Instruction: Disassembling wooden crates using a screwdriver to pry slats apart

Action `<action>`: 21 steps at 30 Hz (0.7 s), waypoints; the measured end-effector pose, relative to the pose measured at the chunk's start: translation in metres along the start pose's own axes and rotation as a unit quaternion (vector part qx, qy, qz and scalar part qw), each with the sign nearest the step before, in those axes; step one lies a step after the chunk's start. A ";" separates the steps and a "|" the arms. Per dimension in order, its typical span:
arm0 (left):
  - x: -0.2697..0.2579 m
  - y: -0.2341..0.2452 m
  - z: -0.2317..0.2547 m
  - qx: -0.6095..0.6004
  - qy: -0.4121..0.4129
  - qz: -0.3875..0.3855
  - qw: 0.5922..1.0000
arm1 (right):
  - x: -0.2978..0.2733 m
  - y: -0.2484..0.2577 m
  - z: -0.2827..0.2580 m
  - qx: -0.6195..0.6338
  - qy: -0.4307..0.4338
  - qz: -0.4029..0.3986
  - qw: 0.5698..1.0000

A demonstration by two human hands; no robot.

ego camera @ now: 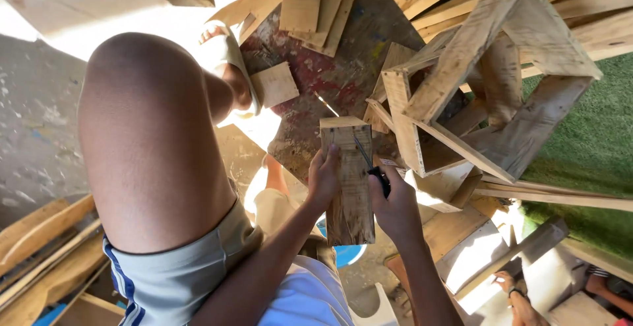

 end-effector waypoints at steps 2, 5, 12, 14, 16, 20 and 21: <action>0.006 -0.005 -0.019 0.001 0.009 -0.006 1.000 | 0.016 -0.007 0.005 -0.067 0.012 -0.015 0.998; 0.003 -0.004 -0.017 0.031 0.017 -0.029 0.999 | 0.035 -0.020 0.006 -0.178 0.043 -0.031 0.983; -0.017 -0.005 0.008 0.099 0.027 -0.043 0.994 | 0.032 -0.020 -0.020 -0.304 0.082 -0.033 0.949; -0.016 -0.005 0.007 0.103 0.033 -0.043 0.993 | 0.030 -0.021 -0.022 -0.306 0.086 -0.034 0.947; -0.016 -0.010 0.001 0.108 0.043 -0.051 0.992 | 0.029 -0.017 -0.018 -0.313 0.082 -0.033 0.946; -0.011 -0.014 -0.007 0.080 0.026 -0.057 0.995 | 0.030 -0.016 -0.013 -0.308 0.090 -0.035 0.946; -0.009 -0.015 -0.008 0.080 0.024 -0.056 0.995 | 0.031 -0.017 -0.014 -0.308 0.093 -0.035 0.946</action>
Point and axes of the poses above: each hand's wrist, its own x-axis towards the middle knuckle, its own y-axis out of the back of the hand, z = x × y, the point moved 7 cm from there along x, towards the middle knuckle, and after that the axes turned 9 degrees about y, right-handed, at the moved point
